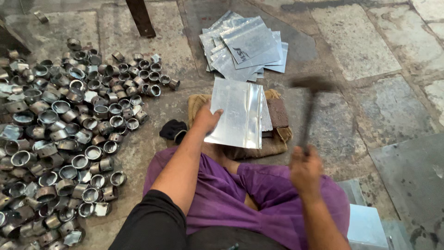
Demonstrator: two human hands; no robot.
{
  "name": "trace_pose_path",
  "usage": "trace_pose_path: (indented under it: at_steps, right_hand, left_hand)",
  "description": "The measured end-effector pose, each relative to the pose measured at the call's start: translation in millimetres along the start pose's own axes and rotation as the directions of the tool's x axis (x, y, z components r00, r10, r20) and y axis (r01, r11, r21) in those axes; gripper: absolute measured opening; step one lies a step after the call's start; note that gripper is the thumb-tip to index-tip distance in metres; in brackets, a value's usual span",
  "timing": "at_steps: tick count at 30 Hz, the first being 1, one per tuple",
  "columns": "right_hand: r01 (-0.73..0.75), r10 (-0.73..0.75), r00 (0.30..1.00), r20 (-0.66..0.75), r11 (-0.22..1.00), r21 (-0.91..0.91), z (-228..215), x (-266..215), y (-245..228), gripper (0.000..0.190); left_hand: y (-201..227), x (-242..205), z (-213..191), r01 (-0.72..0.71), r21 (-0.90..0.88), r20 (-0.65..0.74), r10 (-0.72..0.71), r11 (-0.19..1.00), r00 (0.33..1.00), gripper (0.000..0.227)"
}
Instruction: The person sits on the floor and repeatedly strikes a rectangular metal sheet with a hammer. They hold the sheet on a small wooden block and strike it multiple times, then move the sheet aside and pick up another one to continue hammering.
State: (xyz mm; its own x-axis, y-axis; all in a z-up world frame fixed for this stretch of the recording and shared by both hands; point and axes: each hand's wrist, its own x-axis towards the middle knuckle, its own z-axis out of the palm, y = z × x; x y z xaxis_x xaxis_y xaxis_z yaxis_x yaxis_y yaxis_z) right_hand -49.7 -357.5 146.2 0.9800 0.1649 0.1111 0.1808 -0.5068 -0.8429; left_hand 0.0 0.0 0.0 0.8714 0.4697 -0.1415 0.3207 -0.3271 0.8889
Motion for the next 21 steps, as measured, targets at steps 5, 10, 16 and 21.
trace_pose_path:
  at_steps: [5, 10, 16, 21]
  right_hand:
    - [0.738, -0.816, 0.491, -0.304, 0.576, -0.352, -108.5, 37.0, -74.1, 0.049]
    - [0.707, -0.692, 0.516, -0.505, 0.677, -0.206, -85.2, 50.1, -26.4, 0.040]
    - [0.269, -0.172, 0.952, 0.252, 0.862, -0.429, 67.1, 40.9, 55.5, 0.030]
    - [-0.025, 0.028, 0.999, 0.026, 0.994, -0.109, 14.2, 41.5, -22.5, 0.036]
  left_hand:
    - [54.8, -24.6, -25.5, 0.054, -0.037, 0.011, -0.054, 0.998, 0.998, 0.072]
    - [39.9, -5.0, -16.2, -0.011, 0.021, 0.012, 0.011, 1.000, 1.000, 0.086]
    - [25.7, -4.3, -11.9, -0.025, 0.059, 0.065, 0.021, 0.998, 0.998, 0.086]
    - [35.3, -8.1, -21.4, 0.016, 0.020, 0.094, -0.018, 1.000, 0.995, 0.087]
